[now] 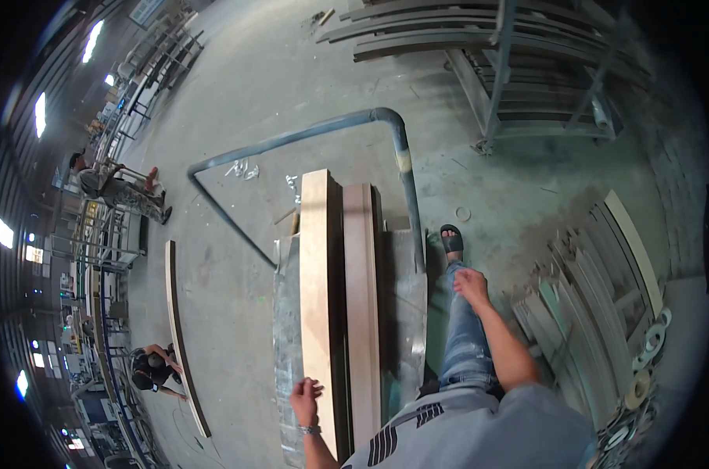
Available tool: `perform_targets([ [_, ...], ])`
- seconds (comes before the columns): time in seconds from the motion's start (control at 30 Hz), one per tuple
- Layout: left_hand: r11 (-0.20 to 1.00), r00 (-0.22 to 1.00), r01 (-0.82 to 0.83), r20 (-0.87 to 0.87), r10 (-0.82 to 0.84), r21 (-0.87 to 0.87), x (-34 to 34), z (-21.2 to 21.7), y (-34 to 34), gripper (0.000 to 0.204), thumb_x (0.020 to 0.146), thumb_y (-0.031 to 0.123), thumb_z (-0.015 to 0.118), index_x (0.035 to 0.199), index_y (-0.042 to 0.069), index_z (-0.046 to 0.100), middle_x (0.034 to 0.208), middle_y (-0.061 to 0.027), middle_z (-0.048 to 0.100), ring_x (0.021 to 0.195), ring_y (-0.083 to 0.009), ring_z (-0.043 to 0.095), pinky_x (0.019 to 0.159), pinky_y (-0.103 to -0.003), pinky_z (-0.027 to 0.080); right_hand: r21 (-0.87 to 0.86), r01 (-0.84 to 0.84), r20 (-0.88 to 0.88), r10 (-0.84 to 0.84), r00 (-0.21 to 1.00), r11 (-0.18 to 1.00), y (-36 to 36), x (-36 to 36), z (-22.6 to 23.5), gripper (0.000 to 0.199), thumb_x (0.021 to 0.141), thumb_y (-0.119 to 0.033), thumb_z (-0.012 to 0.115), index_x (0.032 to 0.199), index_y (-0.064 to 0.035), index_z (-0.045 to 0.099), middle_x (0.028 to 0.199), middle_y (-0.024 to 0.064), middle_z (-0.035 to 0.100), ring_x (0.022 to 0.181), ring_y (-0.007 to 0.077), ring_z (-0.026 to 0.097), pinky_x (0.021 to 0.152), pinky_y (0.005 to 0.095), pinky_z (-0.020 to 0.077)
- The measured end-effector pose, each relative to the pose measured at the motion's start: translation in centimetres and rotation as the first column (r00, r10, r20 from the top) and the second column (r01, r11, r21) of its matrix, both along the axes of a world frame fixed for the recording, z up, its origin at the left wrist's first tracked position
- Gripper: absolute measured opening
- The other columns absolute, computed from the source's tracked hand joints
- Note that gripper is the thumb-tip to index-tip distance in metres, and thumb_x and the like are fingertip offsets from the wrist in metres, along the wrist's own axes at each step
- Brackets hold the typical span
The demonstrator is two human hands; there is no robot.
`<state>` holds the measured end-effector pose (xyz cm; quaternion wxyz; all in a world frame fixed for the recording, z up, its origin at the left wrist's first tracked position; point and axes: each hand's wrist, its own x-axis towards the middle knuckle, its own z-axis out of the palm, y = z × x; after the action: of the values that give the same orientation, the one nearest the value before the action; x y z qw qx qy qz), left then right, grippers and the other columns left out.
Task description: Marking and applying labels to wooden boards on a factory floor using tape and a marker.
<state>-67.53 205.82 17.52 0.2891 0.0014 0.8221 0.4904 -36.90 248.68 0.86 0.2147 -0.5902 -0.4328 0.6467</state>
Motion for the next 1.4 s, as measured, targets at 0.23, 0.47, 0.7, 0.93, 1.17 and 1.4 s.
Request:
perform_targets([
  [0.23,0.990,0.659,0.110,-0.740,-0.136,-0.084,-11.3,8.0,42.4,0.027,0.105,0.013,0.049,0.113,-0.006,0.066,0.107,-0.0119,0.069,0.098,-0.0195,0.066,0.087,-0.032,0.055,0.604,-0.375,0.148,0.363,0.920,0.704,22.7,-14.1,6.0,0.070,0.072,-0.025,0.084,0.133,-0.0082,0.055,0.126,0.0159,0.064,0.115,0.0328,0.063,0.094,0.0413,0.0519],
  [0.47,0.917,0.579,0.276,-0.711,-0.399,-0.289,-18.2,11.2,64.5,0.045,0.110,0.029,0.037,0.116,-0.006,0.064,0.112,-0.0143,0.068,0.090,-0.0183,0.062,0.084,-0.029,0.047,0.361,-0.457,-0.134,0.530,0.837,0.813,22.8,-17.2,1.0,0.028,0.071,-0.015,0.080,0.093,-0.0085,0.063,0.087,0.0111,0.067,0.087,0.0362,0.067,0.080,0.0439,0.0535],
  [0.7,0.929,0.829,0.207,-0.450,-0.333,-0.306,-19.9,11.8,66.8,0.054,0.109,0.044,0.034,0.098,0.000,0.065,0.086,-0.0123,0.070,0.058,-0.0082,0.051,0.052,-0.022,0.036,0.290,-0.547,-0.264,0.615,0.743,0.785,25.8,-17.1,-0.2,0.025,0.073,-0.017,0.080,0.090,-0.0078,0.065,0.090,0.0107,0.065,0.090,0.0327,0.066,0.093,0.0452,0.0509],
  [0.93,0.814,0.777,0.087,-0.472,-0.416,-0.574,-19.4,12.6,67.2,0.055,0.109,0.043,0.033,0.098,0.000,0.066,0.082,-0.0090,0.069,0.056,-0.0086,0.052,0.053,-0.021,0.037,0.231,-0.611,-0.301,0.653,0.695,0.757,26.1,-17.6,-0.1,0.023,0.075,-0.019,0.079,0.091,-0.0078,0.066,0.092,0.0107,0.065,0.093,0.0300,0.066,0.096,0.0470,0.0496],
  [1.17,0.838,0.784,0.094,-0.479,-0.395,-0.538,-19.2,12.6,66.7,0.050,0.109,0.039,0.037,0.098,-0.001,0.066,0.082,-0.0093,0.069,0.056,-0.0083,0.051,0.052,-0.022,0.037,0.248,-0.620,-0.305,0.667,0.679,0.745,26.2,-17.7,-0.2,0.023,0.073,-0.018,0.079,0.089,-0.0076,0.067,0.090,0.0113,0.066,0.092,0.0305,0.066,0.093,0.0464,0.0500],
  [1.4,0.913,0.790,0.050,-0.543,-0.284,-0.405,-18.5,11.5,67.7,0.044,0.107,0.035,0.045,0.097,-0.001,0.067,0.084,-0.0086,0.070,0.059,-0.0053,0.051,0.054,-0.019,0.036,0.322,-0.609,-0.265,0.687,0.677,0.725,26.2,-17.7,0.3,0.020,0.074,-0.013,0.078,0.088,-0.0081,0.065,0.086,0.0097,0.064,0.088,0.0323,0.065,0.092,0.0445,0.0499],
])
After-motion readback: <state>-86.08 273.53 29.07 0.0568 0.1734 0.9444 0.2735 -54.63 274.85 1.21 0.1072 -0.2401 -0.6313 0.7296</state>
